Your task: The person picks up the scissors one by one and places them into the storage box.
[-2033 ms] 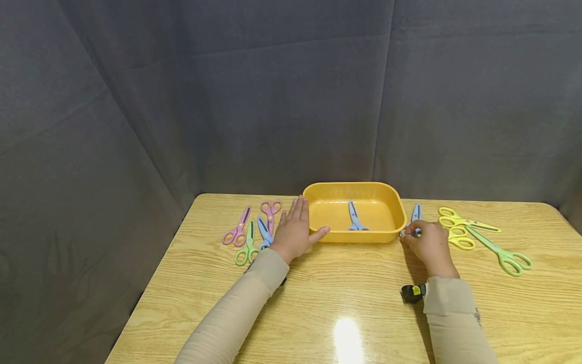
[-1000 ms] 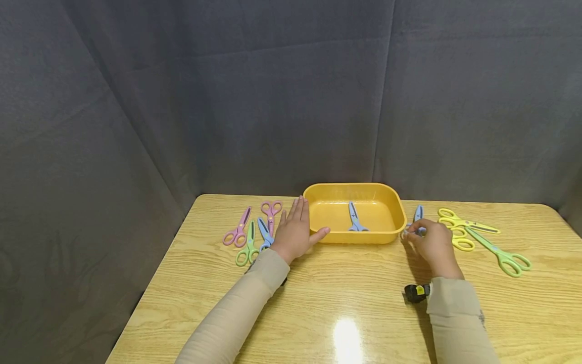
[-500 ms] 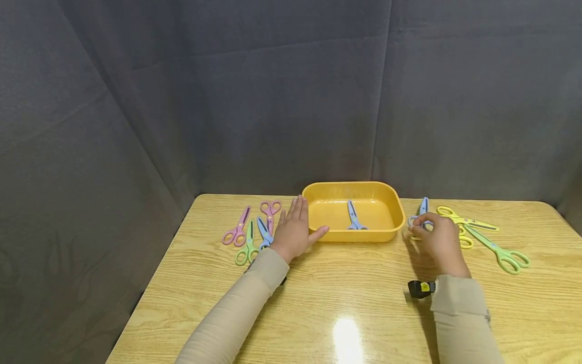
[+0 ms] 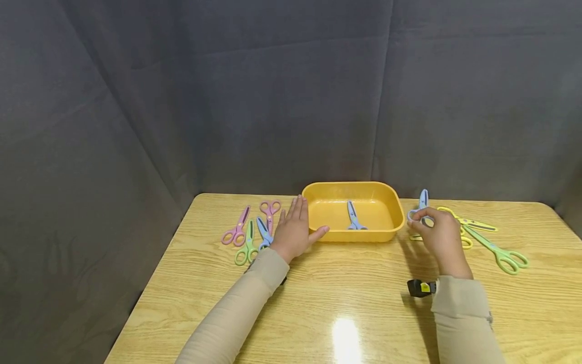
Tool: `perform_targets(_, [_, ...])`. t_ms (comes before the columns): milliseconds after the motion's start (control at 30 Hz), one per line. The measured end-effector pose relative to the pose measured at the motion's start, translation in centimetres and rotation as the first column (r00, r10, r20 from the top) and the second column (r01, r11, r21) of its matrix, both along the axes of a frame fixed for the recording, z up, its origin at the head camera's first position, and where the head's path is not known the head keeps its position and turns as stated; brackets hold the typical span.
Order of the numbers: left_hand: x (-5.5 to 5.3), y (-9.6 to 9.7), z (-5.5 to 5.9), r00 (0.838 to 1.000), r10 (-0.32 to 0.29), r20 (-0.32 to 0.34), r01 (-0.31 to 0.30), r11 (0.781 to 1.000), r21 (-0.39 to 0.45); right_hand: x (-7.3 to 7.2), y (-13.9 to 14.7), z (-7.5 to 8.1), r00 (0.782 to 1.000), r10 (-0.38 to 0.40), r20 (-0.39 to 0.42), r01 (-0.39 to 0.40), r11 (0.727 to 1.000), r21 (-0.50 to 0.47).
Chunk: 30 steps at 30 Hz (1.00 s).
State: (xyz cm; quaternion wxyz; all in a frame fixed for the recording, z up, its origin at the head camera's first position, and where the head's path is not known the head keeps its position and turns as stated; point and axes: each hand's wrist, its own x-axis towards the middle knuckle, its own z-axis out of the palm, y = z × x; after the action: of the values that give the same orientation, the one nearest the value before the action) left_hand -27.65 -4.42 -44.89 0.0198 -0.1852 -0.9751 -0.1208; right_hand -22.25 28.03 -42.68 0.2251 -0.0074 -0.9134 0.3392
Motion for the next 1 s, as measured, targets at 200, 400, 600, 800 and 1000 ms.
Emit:
perform_targets(200, [0.1, 0.1, 0.3, 1.000, -0.003, 0.008, 0.003, 1.000, -0.004, 0.2, -0.9, 0.7, 0.999, 0.024, -0.027, -0.025, 0.999, -0.028])
perform_targets(400, [0.1, 0.1, 0.4, 1.000, 0.001, 0.010, -0.001, 1.000, 0.009, 0.3, -1.6, 1.3, 0.996, 0.069, -0.058, -0.070, 0.997, -0.032])
perform_targets(600, [0.2, 0.1, 0.5, 1.000, 0.004, 0.004, -0.004, 1.000, 0.009, 0.4, -2.7, 1.7, 0.993, 0.097, -0.072, -0.099, 0.995, -0.021])
perform_targets(800, [0.1, 0.1, 0.4, 1.000, 0.009, 0.013, -0.009, 1.000, 0.006, 0.4, -4.1, 1.7, 0.988, 0.138, -0.069, -0.138, 0.990, -0.007])
perform_targets(1000, [0.1, 0.1, 0.2, 1.000, 0.011, 0.013, -0.011, 1.000, -0.003, 0.3, -5.1, 1.8, 0.986, 0.163, -0.037, -0.163, 0.987, -0.004])
